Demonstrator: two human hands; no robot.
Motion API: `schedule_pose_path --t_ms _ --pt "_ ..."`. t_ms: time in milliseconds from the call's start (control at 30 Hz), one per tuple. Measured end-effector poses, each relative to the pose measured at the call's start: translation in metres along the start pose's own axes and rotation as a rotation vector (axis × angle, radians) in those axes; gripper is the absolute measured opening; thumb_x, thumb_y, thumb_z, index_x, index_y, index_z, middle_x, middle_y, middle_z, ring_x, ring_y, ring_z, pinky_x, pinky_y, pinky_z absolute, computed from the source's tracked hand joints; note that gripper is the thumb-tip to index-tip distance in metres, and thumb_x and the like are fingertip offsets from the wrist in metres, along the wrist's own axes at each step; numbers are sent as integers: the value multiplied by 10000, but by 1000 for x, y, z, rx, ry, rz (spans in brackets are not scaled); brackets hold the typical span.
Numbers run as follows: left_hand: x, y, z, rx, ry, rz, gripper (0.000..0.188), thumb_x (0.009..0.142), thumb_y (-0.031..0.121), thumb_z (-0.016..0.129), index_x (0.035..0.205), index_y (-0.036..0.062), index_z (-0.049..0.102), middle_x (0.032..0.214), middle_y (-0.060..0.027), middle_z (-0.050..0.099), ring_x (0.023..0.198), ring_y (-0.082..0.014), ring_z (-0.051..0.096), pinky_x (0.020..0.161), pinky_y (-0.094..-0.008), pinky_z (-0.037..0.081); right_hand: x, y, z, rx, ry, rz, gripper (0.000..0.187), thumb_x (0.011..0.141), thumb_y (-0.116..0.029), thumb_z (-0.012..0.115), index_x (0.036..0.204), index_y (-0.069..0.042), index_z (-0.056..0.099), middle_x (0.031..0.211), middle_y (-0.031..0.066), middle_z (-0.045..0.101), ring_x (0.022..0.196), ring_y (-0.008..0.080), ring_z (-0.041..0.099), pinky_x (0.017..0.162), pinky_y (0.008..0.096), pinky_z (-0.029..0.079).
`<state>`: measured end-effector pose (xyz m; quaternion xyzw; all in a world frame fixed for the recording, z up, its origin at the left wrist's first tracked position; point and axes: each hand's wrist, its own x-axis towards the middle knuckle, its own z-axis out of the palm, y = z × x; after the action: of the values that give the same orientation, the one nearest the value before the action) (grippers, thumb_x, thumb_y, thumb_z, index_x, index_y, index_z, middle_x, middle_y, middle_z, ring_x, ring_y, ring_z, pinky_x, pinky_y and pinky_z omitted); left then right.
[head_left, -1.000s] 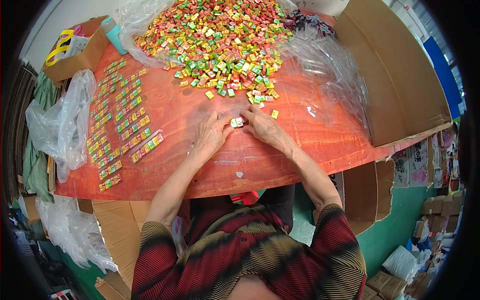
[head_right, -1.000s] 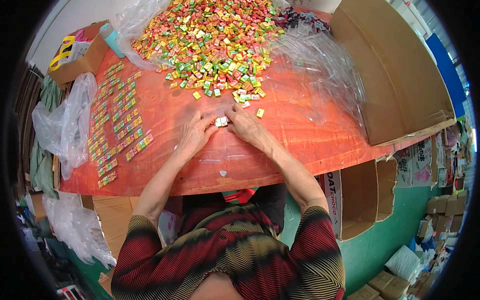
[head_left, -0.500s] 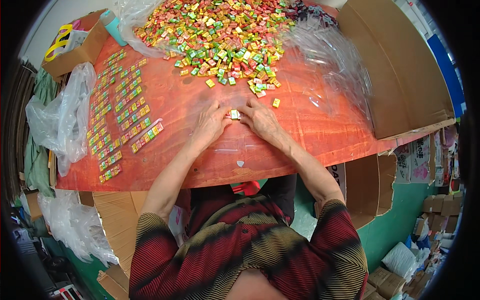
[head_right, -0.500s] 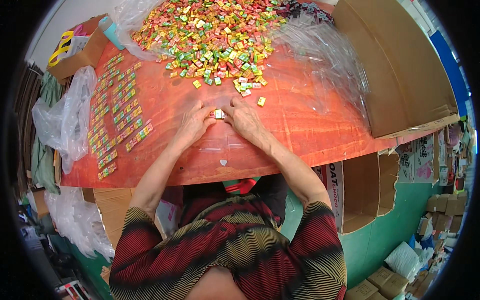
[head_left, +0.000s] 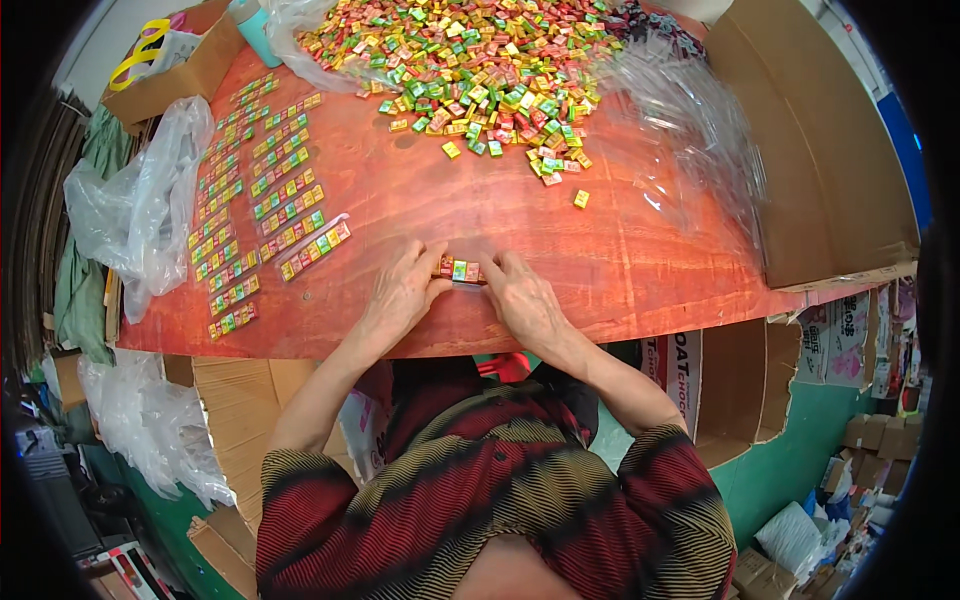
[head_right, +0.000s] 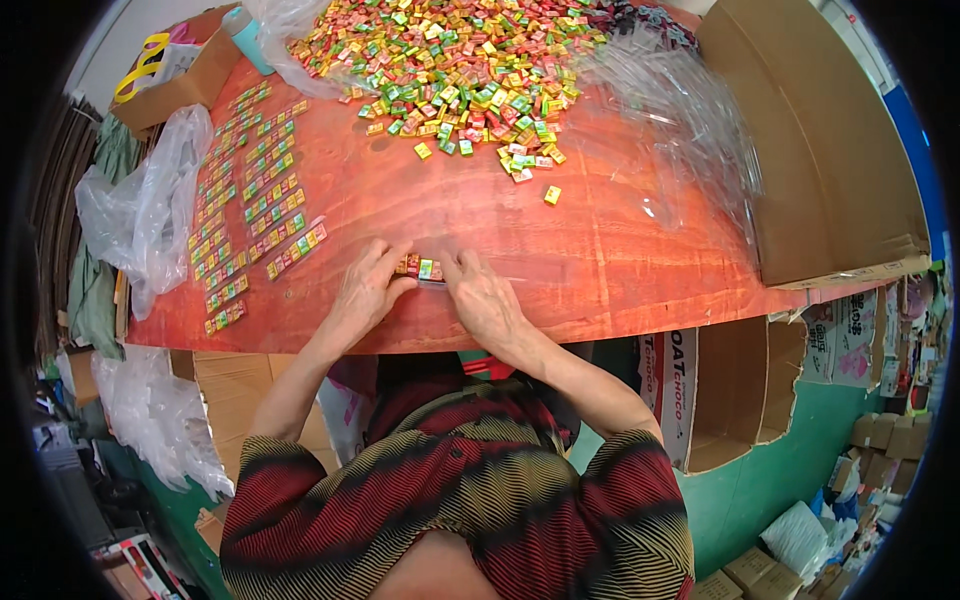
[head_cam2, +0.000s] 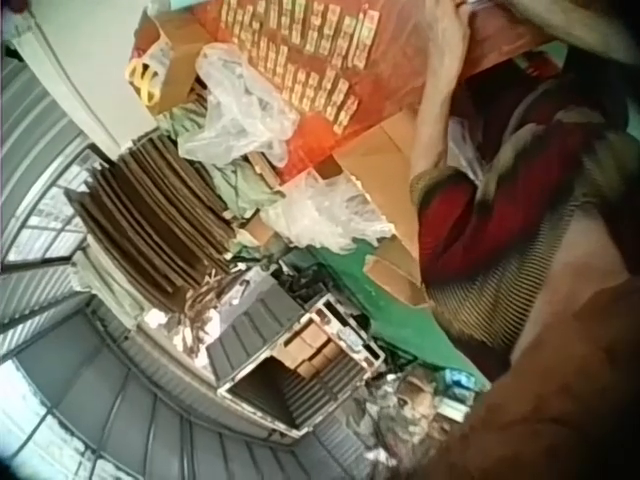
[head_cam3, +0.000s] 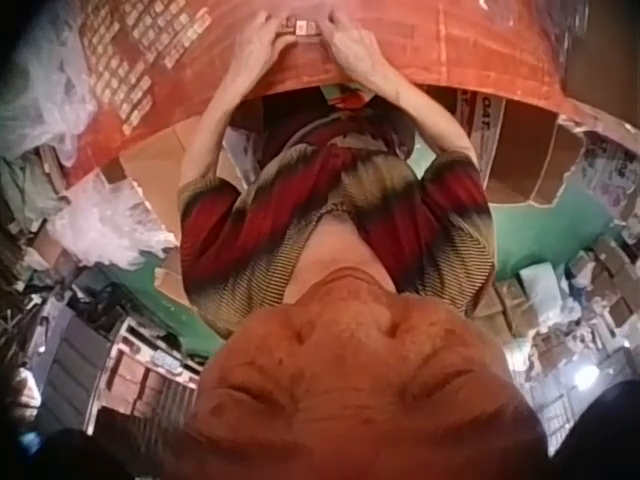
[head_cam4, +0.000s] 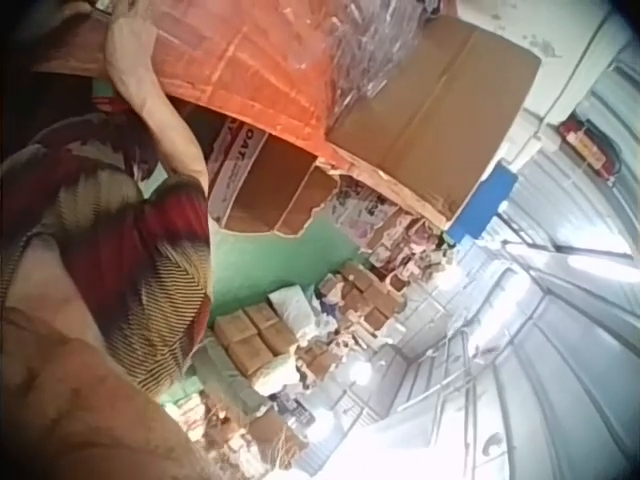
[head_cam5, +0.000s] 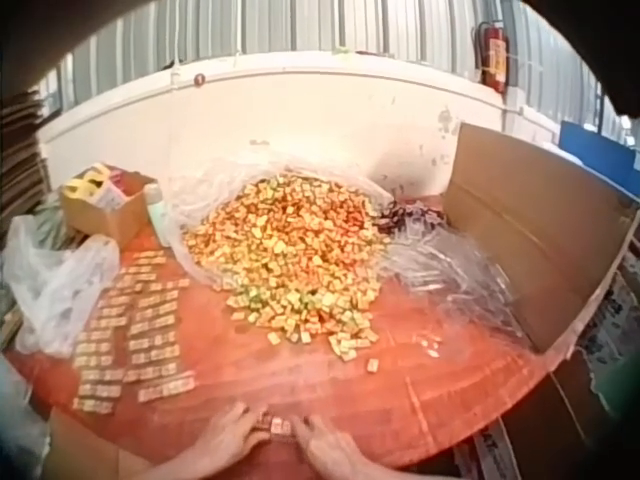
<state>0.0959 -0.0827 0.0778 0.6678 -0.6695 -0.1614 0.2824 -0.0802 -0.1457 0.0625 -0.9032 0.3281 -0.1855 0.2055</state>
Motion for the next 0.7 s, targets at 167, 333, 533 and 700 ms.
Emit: schedule_pose_path --t_ms 167,333,533,700 --pt "-14 -11 9 346 156 244 386 687 106 668 1042 7 551 1033 -139 518 878 -304 520 737 -379 436 -5 3 -8 -7 22 -122 313 685 -5 529 996 27 506 847 153 492 832 310 535 650 379 471" --pt "-22 -17 17 271 164 193 351 694 122 663 1017 19 574 1085 -150 511 925 -303 511 778 -390 418 -8 6 2 64 111 -125 290 676 3 574 964 23 547 923 153 533 876 309 528 699 388 453" --pt "-20 -11 13 311 131 153 463 697 204 669 1107 36 536 1215 -190 436 1117 -370 396 890 -453 354 9 -6 -2 -136 -53 -50 125 689 11 524 812 27 537 833 162 503 790 312 527 653 387 472" --pt "-20 -14 26 459 3 119 567 729 290 641 1213 56 459 1295 -193 365 1209 -407 302 961 -519 277 16 -15 -4 -255 -107 -102 108 672 3 525 770 36 555 825 186 507 789 307 535 644 367 492"
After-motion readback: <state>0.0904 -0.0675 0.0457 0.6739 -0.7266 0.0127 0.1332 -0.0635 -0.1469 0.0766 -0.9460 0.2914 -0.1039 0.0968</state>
